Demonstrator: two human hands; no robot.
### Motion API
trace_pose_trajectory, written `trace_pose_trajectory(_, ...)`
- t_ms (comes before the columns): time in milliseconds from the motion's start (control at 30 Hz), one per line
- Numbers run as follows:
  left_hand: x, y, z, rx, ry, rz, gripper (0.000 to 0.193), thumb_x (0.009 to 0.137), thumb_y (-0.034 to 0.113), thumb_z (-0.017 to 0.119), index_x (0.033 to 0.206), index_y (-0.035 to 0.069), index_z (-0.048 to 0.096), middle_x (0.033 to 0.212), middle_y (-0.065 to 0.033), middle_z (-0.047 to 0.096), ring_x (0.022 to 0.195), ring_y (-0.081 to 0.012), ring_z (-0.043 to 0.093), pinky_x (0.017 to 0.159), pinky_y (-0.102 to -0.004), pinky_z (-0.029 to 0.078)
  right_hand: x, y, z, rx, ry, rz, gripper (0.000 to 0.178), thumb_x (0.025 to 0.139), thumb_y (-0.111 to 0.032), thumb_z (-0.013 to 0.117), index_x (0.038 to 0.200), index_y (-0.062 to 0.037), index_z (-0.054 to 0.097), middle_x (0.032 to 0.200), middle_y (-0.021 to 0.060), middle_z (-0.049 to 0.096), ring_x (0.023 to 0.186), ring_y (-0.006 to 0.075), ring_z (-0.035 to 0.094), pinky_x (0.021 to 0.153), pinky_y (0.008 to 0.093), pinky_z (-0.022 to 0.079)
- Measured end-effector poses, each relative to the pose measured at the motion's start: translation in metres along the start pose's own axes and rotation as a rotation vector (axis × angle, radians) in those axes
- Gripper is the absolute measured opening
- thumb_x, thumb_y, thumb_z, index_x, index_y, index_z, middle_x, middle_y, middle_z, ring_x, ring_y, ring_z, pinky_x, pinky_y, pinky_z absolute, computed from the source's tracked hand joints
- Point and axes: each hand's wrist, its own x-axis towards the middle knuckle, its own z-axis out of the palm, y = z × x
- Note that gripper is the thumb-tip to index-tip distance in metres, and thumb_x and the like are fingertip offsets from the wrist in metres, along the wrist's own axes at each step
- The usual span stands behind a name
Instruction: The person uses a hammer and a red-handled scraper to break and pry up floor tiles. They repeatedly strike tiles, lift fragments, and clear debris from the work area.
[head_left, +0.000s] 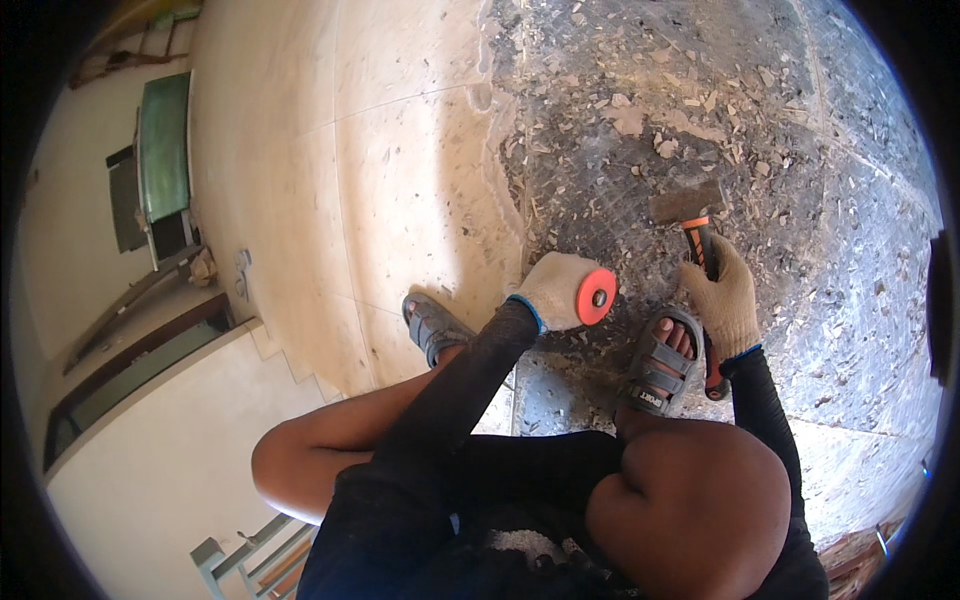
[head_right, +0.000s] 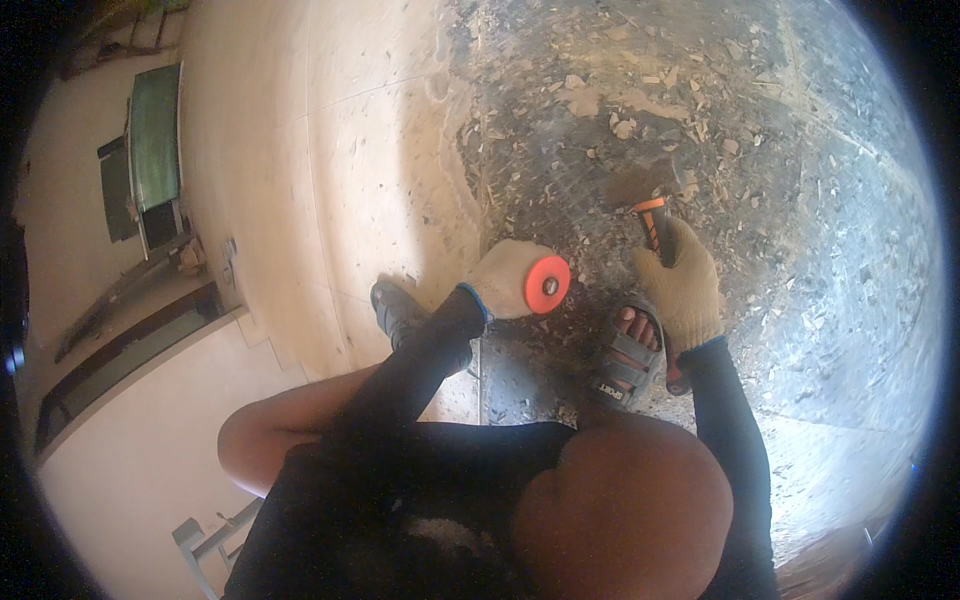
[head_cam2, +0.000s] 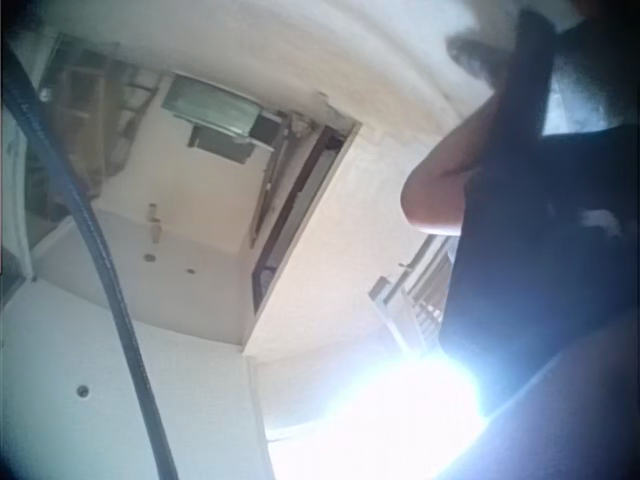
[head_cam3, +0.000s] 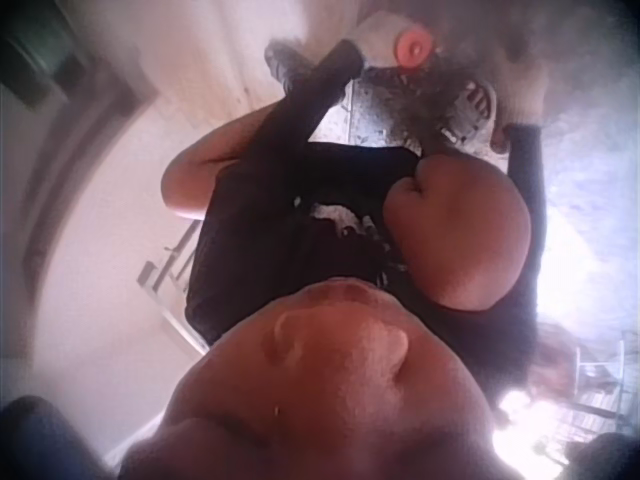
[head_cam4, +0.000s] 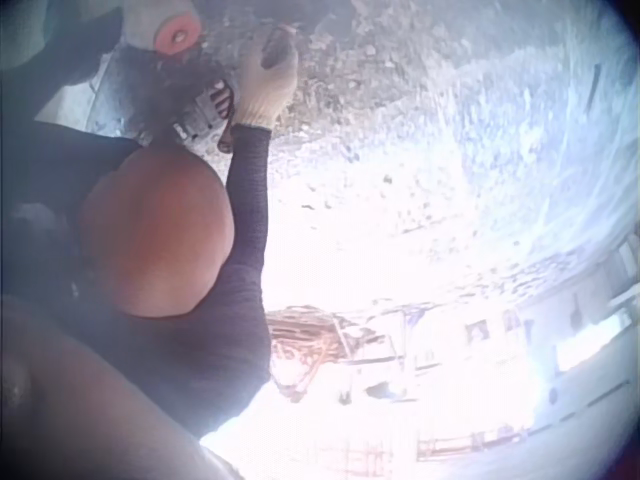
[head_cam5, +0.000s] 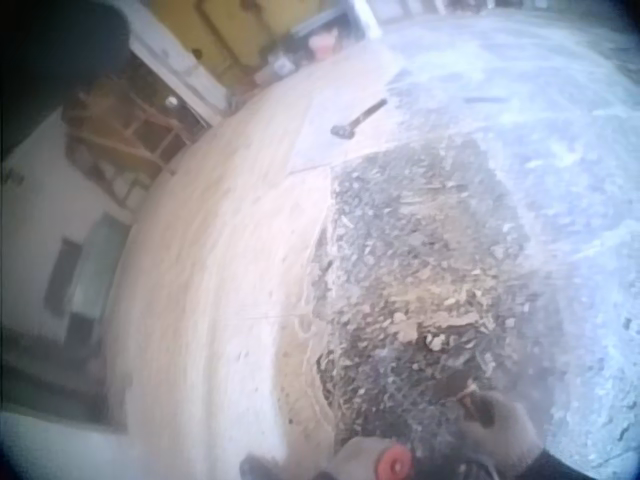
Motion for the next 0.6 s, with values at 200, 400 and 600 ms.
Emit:
trace_pose_trajectory(200, 0.012, 0.028, 0.007, 0.274, -0.325, -0.189, 0.016, 0.082, 0.027, 0.074, 0.090, 0.012, 0.077, 0.086, -0.0161, 0.076, 0.088, -0.0400, 0.075, 0.078, -0.0516, 0.058, -0.010, 0.011, 0.005, -0.022, 0.049, -0.159, 0.047, 0.090, -0.031, 0.075, 0.125, -0.0006, 0.067, 0.103, 0.0220, 0.074, 0.098, 0.0395, 0.074, 0.084, 0.0448, 0.055)
trace_pose_trajectory(400, 0.005, 0.039, -0.003, 0.294, -0.326, -0.037, 0.015, 0.080, 0.026, 0.074, 0.087, 0.013, 0.077, 0.086, -0.0150, 0.076, 0.088, -0.0391, 0.075, 0.078, -0.0519, 0.057, -0.007, 0.012, 0.007, -0.080, 0.031, -0.151, 0.047, 0.089, -0.030, 0.074, 0.123, 0.0005, 0.066, 0.101, 0.0239, 0.073, 0.097, 0.0432, 0.073, 0.083, 0.0476, 0.055)
trace_pose_trajectory(600, 0.003, 0.006, -0.009, 0.115, -0.146, 0.148, 0.014, 0.082, 0.023, 0.075, 0.089, 0.011, 0.072, 0.091, -0.0134, 0.074, 0.091, -0.0407, 0.072, 0.080, -0.0513, 0.056, -0.002, 0.013, 0.008, 0.008, 0.011, -0.106, 0.047, 0.087, -0.029, 0.074, 0.124, -0.0003, 0.067, 0.103, 0.0233, 0.072, 0.099, 0.0426, 0.072, 0.086, 0.0468, 0.055)
